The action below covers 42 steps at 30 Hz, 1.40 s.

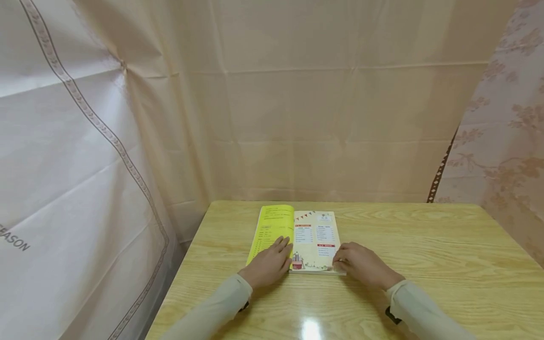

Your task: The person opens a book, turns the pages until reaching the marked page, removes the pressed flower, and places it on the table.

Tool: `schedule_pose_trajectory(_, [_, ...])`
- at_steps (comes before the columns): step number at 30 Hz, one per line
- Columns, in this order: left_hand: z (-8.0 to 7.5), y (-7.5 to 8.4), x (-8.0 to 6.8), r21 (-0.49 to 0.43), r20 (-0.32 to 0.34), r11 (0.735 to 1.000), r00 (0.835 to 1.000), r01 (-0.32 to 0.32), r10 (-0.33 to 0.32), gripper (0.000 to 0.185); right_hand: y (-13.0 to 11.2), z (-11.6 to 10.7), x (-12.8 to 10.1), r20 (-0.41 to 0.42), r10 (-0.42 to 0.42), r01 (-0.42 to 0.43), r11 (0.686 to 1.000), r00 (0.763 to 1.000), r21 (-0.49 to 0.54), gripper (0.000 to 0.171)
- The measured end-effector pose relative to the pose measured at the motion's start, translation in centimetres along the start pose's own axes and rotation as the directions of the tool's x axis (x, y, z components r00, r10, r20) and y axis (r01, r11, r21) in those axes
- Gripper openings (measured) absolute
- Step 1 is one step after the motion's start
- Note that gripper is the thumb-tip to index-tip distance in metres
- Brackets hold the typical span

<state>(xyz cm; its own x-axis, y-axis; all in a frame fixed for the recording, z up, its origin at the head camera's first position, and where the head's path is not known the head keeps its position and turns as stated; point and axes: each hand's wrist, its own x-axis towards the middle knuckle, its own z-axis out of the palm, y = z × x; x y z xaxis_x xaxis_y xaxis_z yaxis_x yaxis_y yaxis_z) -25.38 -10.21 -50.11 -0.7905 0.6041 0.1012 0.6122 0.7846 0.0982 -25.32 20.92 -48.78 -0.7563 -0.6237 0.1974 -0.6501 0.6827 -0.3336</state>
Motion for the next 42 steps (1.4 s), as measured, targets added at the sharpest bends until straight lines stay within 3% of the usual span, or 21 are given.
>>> schedule_pose_trajectory(5, [0.1,0.2,0.1,-0.007,0.003,1.0,1.0,0.009,-0.009,0.053,-0.4,-0.2,0.2,-0.074,-0.012,0.006,0.996,0.997,-0.086,0.004])
schedule_pose_trajectory(9, [0.2,0.4,0.2,-0.001,0.022,1.0,0.999,0.031,-0.031,0.067,-0.7,-0.2,0.2,-0.119,-0.033,0.017,0.991,0.992,-0.133,0.006])
schedule_pose_trajectory(15, [0.0,1.1,0.7,0.055,0.005,0.997,0.998,0.063,-0.063,0.081,-0.9,-0.3,0.1,-0.184,-0.069,0.043,0.989,0.98,-0.142,0.003])
schedule_pose_trajectory(21, [0.2,1.6,1.2,0.124,-0.022,0.988,0.996,0.091,-0.089,0.086,-1.2,-0.5,0.4,-0.281,-0.151,0.11,0.982,0.948,-0.156,0.006])
schedule_pose_trajectory(26, [0.2,1.8,1.3,0.156,-0.038,0.983,0.995,0.097,-0.092,0.09,-1.5,-0.8,0.5,-0.311,-0.149,0.111,0.984,0.939,-0.136,0.007])
schedule_pose_trajectory(35, [0.0,1.7,1.4,0.131,-0.035,0.987,0.996,0.09,-0.086,0.079,-1.5,-0.7,0.7,-0.372,-0.091,0.056,0.993,0.924,-0.103,0.02])
schedule_pose_trajectory(42, [-0.1,1.7,1.7,0.075,-0.108,0.995,0.992,0.071,-0.063,0.055,-1.1,-0.4,0.3,-0.404,-0.001,0.009,1.0,0.915,0.016,0.046])
